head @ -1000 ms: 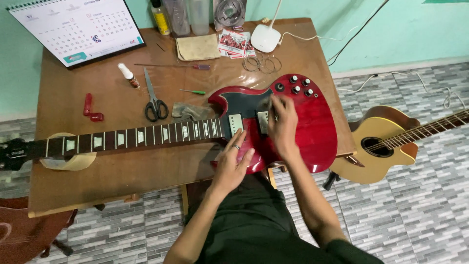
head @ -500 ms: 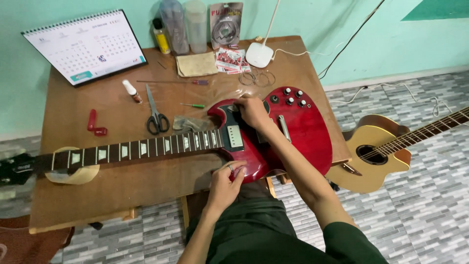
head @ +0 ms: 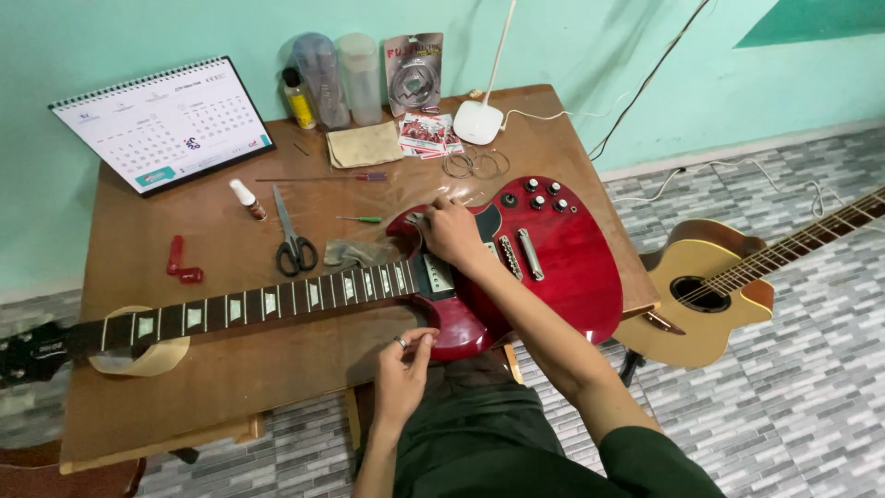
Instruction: The person wipes the body and fretboard of a red electric guitar with a cloth, adjusts the knobs, and then handles a metal string by hand.
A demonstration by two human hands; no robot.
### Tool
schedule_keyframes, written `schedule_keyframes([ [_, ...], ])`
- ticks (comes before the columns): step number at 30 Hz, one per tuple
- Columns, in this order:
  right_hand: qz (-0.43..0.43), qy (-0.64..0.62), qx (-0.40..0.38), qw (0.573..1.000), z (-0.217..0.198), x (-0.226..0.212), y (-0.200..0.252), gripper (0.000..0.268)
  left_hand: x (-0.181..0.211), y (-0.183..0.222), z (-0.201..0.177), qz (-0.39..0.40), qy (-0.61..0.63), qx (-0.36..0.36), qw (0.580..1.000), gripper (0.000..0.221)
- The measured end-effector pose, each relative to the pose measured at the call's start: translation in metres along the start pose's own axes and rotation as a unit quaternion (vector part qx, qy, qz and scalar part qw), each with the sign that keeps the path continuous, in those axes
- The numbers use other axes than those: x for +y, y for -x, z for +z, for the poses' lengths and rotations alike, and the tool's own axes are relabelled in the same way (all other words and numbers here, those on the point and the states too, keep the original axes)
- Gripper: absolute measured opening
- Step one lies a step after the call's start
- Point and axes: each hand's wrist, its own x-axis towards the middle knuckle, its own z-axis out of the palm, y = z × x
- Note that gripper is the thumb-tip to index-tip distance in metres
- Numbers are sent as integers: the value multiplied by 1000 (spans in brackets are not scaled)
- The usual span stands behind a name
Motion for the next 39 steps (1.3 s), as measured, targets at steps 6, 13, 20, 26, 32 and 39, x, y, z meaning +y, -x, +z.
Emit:
schedule_keyframes([
  [6,79,156,-55,983,4,115,16,14,-11,1,-5,-2,3,30,1000,23],
  [13,91,195,16,976,26,115,20,12,-3,0,0,16,-31,16,999,22],
  [20,149,9,-65,987,-65,95,42,36,-8,4,5,32,-66,9,997,21],
  [26,171,-162,-150,960,-111,94,35,31,-13,2,10,48,-84,27,995,19],
  [32,90,-172,-154,969,-81,47,23,14,-12,-3,12,31,-83,25,996,20],
  [39,181,-12,-48,982,-57,88,25,11,-14,-1,9,57,-84,32,994,17],
])
